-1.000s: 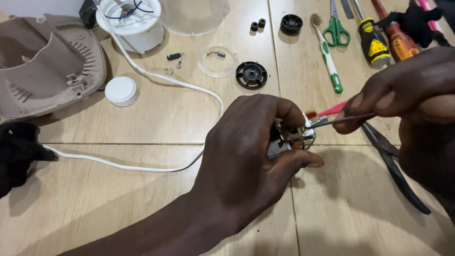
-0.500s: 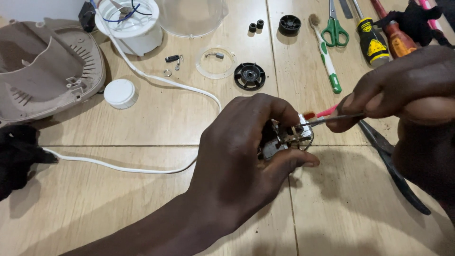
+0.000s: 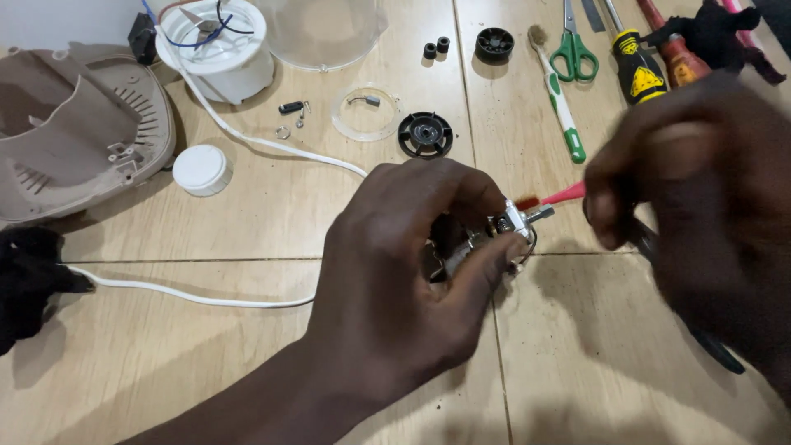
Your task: Cleaning and inspecting a small electric motor component using a toothbrush and a fine metal tool.
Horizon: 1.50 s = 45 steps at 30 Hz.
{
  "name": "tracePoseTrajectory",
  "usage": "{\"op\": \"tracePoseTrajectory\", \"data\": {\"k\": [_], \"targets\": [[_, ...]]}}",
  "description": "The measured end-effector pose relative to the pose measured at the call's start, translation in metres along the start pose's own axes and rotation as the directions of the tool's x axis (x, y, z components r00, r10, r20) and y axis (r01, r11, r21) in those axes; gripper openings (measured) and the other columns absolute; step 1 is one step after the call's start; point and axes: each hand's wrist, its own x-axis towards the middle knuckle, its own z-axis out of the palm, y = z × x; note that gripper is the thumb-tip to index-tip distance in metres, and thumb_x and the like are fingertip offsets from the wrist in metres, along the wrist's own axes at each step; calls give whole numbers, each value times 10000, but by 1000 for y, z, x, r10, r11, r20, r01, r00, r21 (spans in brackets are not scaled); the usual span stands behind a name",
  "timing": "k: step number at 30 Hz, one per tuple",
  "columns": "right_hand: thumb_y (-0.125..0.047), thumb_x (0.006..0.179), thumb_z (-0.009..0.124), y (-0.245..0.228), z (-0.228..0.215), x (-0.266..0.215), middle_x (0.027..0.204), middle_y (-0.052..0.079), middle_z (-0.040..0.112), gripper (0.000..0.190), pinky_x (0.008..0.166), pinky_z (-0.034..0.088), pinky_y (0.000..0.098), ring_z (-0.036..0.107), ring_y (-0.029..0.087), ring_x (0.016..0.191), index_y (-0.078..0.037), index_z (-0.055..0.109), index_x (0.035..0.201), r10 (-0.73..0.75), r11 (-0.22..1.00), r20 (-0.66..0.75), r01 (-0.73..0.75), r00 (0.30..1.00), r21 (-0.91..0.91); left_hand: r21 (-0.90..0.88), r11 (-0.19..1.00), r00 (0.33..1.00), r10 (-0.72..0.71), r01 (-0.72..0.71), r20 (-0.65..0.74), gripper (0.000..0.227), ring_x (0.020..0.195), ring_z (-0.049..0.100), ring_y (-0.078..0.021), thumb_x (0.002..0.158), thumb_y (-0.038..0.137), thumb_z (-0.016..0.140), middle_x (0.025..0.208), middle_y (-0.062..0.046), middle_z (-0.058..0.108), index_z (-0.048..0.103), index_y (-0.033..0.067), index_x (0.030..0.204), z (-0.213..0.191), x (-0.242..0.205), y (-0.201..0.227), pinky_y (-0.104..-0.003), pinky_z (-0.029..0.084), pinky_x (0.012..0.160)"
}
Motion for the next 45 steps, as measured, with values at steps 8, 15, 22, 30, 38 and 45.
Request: {"op": "tracePoseTrajectory", "data": {"k": [8,15,22,30,38,45], "targets": [[-240,983,607,-10,10,11,812,12,678,207,585,473,241,622,85,683,-60,707,1009,180,971,65,-167,982,-172,-26,994,992,-106,108,72,37,730,622,-143,880,166,743,827,-11,668,729,133,887,-7,9,-5,-296,485,622],[-224,945,672,2,11,11,818,12,649,176,586,467,240,597,85,673,-81,749,1012,204,979,141,-199,969,-47,-96,938,933,-311,332,182,186,776,706,-78,827,338,747,811,31,758,818,166,839,-14,20,-9,-242,553,667],[-185,935,686,3,13,11,863,30,696,176,622,514,235,655,94,735,-44,756,1014,201,978,141,-208,969,37,-39,932,896,-335,361,290,126,757,695,-74,817,282,759,808,31,758,829,181,842,-18,32,-10,-248,539,650],[-237,931,685,0,13,12,813,18,721,196,547,534,212,682,78,690,-75,762,1010,232,970,144,-240,962,42,-151,761,727,-510,631,460,157,628,747,-124,747,204,826,711,-56,819,831,58,806,-19,50,-11,-272,619,622],[-133,880,764,-18,10,1,656,-12,624,76,490,454,215,544,55,565,-92,715,922,219,971,76,-210,973,-114,-294,674,700,-470,678,537,175,688,732,-167,779,171,806,774,-105,817,819,17,862,-22,43,-25,-305,575,642],[-165,843,821,-31,32,-13,674,-20,656,99,486,411,255,512,96,500,-128,758,910,-3,945,-41,-10,999,-327,-328,666,714,-456,669,531,204,659,702,-159,791,180,792,755,-94,784,813,7,895,-23,41,-22,-287,565,629]]}}
